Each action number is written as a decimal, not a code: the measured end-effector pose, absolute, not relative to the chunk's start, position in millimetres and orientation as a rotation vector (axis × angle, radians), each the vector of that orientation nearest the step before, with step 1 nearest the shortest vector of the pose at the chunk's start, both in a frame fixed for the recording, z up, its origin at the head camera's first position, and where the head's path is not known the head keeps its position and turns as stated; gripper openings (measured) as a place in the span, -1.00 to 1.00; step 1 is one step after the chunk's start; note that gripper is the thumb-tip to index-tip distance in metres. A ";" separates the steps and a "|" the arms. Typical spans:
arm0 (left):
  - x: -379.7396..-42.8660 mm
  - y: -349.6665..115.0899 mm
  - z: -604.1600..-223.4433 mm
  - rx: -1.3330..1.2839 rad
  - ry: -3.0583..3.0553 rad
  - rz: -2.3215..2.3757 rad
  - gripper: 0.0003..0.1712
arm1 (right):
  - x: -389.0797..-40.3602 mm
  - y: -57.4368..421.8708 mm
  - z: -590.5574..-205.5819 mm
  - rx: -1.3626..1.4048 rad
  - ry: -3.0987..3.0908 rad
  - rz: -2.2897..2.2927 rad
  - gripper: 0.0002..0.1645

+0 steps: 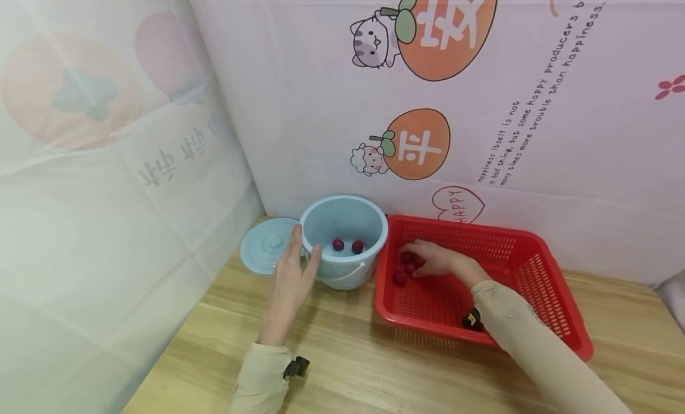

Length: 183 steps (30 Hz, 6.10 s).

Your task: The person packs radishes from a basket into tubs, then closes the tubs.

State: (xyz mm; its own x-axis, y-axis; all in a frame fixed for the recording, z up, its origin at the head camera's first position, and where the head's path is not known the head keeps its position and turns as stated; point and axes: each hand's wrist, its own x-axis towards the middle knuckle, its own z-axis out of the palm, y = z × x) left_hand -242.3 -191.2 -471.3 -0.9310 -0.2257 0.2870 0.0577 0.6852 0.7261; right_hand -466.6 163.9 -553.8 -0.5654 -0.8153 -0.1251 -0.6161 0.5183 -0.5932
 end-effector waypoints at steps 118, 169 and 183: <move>-239.5 -191.2 -471.8 0.123 -2.551 -1.111 -0.02 | -382.4 74.3 -399.7 -0.954 2.006 -1.369 -0.39; -241.1 -192.3 -472.2 0.134 -2.566 -1.091 -0.06 | -393.9 38.8 -382.7 -1.072 2.120 -0.921 -0.26; -240.3 -189.9 -472.3 0.133 -2.556 -1.082 -0.08 | -394.6 49.9 -394.6 -1.129 2.045 -1.141 -0.59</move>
State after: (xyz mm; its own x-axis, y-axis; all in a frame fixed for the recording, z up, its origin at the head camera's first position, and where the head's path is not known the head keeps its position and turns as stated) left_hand -240.3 -189.9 -472.3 -0.9304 -0.2236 0.2903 0.0529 0.7020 0.7102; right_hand -394.6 49.9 -394.6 -0.5064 -0.8608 -0.0515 -0.4078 0.2917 -0.8652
